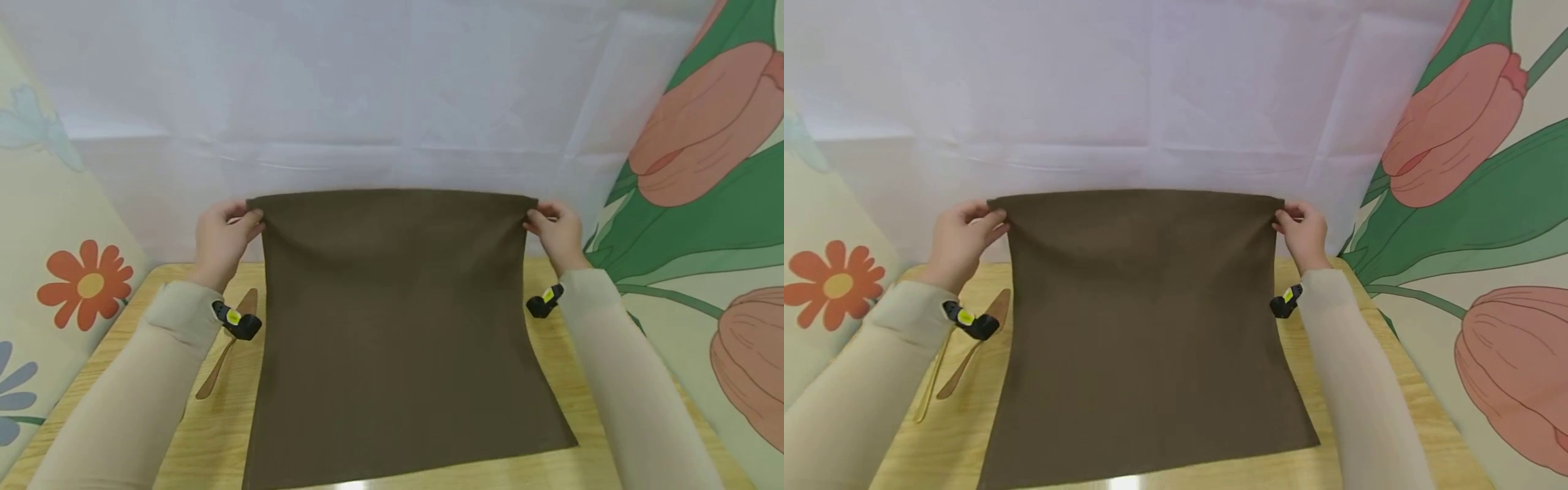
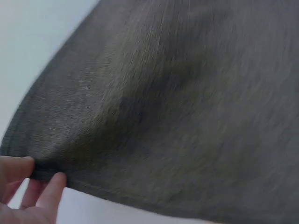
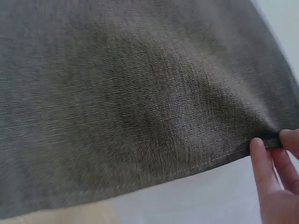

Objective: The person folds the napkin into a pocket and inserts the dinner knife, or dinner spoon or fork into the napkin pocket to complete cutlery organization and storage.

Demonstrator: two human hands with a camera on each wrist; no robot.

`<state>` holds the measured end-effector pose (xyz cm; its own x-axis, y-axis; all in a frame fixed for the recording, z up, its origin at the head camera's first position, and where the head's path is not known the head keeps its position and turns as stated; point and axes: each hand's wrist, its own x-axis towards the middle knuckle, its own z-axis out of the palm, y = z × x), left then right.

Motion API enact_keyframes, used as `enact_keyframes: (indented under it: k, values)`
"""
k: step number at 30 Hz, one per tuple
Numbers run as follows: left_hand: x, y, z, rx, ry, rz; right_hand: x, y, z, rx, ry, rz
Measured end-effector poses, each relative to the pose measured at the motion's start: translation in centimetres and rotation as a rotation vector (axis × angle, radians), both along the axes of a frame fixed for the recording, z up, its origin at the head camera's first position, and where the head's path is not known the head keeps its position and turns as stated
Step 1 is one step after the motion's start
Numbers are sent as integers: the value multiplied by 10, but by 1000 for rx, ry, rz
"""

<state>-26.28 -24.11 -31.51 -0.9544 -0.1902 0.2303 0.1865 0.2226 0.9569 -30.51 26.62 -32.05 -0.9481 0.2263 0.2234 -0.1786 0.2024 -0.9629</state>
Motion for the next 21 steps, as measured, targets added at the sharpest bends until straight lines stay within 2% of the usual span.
enact_keyframes:
  k: [4,7,9,12,16,18,21]
  values:
    - [0,4,11,191,113,11,-1,1,11,-127,79,21]
    - [1,7,16,237,181,23,0,3,15,-162,121,44]
    - [2,7,17,236,192,17,1,4,14,-168,127,59]
    - [5,3,13,223,180,-31,3,9,8,-155,105,78]
    - [11,-6,5,215,171,-147,9,18,-2,-142,76,152]
    - [16,-11,1,182,159,-197,14,25,-7,-98,62,192]
    - [23,-17,-4,139,125,-246,24,36,-10,56,30,225]
